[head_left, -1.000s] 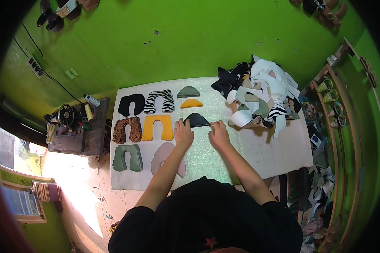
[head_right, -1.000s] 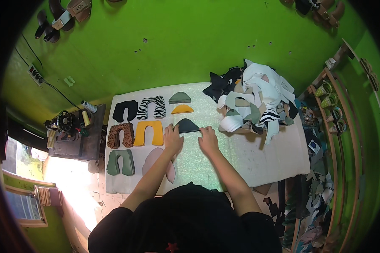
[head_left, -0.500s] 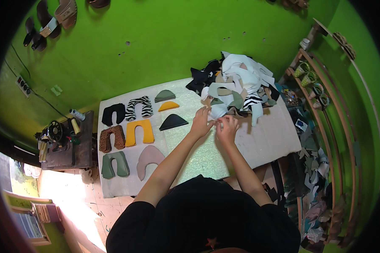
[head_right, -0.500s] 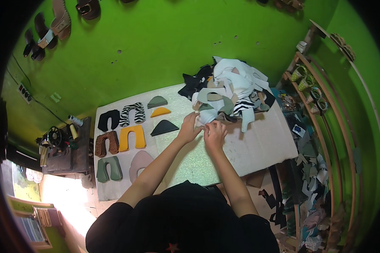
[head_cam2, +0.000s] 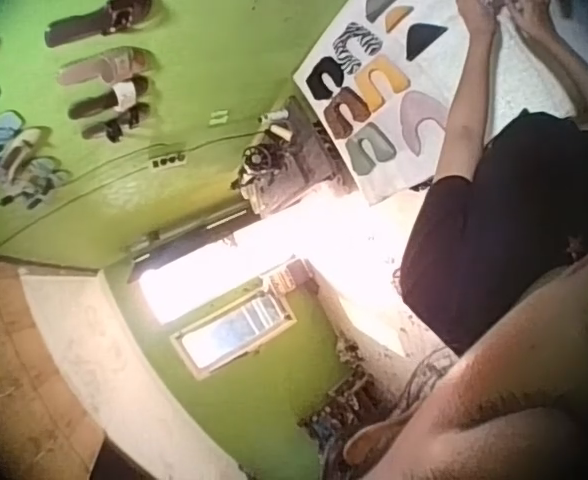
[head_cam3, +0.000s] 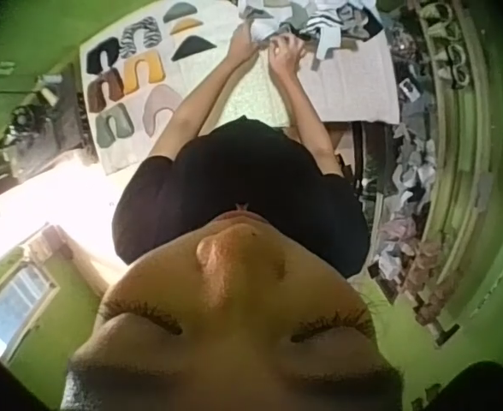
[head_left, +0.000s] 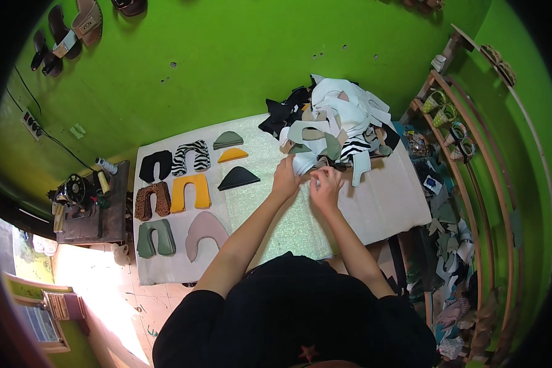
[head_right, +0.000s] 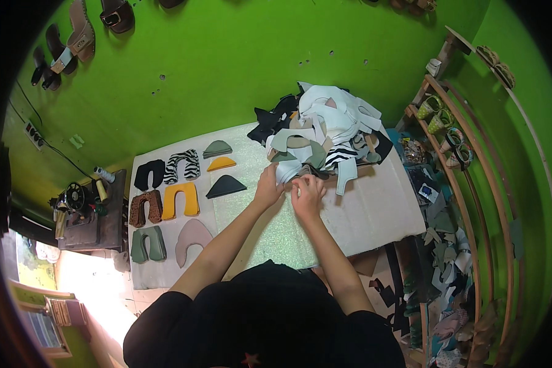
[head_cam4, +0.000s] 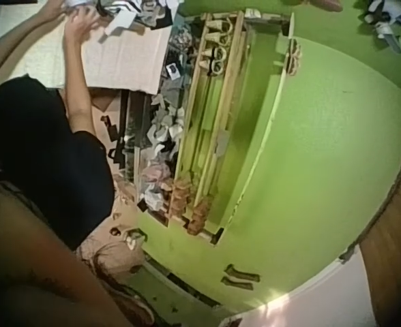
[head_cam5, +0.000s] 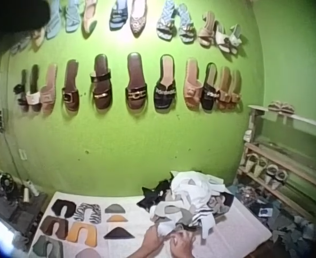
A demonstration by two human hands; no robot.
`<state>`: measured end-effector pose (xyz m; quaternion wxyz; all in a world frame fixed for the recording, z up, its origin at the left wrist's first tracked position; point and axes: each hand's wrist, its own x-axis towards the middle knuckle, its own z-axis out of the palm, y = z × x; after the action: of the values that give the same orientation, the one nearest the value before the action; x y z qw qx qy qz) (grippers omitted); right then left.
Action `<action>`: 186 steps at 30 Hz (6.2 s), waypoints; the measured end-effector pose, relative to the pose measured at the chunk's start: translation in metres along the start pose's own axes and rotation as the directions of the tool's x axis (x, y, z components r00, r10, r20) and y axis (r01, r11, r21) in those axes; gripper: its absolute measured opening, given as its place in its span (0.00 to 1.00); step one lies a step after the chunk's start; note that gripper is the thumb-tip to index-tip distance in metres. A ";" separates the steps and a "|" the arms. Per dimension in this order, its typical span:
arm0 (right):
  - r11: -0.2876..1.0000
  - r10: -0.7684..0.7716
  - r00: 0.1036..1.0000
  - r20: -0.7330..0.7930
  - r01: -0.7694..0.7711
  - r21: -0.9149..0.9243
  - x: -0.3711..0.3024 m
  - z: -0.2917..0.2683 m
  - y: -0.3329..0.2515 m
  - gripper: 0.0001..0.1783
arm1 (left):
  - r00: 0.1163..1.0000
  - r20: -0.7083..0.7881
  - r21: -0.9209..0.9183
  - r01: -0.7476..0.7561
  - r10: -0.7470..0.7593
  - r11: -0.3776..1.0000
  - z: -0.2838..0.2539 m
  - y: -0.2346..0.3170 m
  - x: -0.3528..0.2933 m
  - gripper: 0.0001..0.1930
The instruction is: Organizing and sorting various cut-out fabric components for shoe manufacturing on a work table.
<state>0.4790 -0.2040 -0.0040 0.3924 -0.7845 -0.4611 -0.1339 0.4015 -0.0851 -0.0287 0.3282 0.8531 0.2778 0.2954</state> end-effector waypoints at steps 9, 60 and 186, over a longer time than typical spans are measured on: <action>0.998 -0.047 0.999 -0.017 0.048 0.034 0.004 0.004 0.004 0.07 | 1.000 -0.015 0.134 0.019 -0.017 0.991 -0.004 0.003 -0.009 0.26; 0.060 0.413 0.802 0.431 -0.496 0.866 0.149 -0.037 0.007 0.12 | 0.819 0.535 -0.525 0.514 -0.207 0.679 -0.034 0.013 0.013 0.25; 0.975 0.133 0.591 0.796 -0.222 0.002 -0.139 0.122 -0.203 0.23 | 0.799 -0.265 0.596 0.576 -0.540 0.559 -0.207 -0.096 -0.250 0.29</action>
<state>0.2175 -0.1454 -0.0637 0.1988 -0.7838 -0.5124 0.2891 0.0649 -0.1098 -0.0524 0.0799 0.7713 0.6260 0.0826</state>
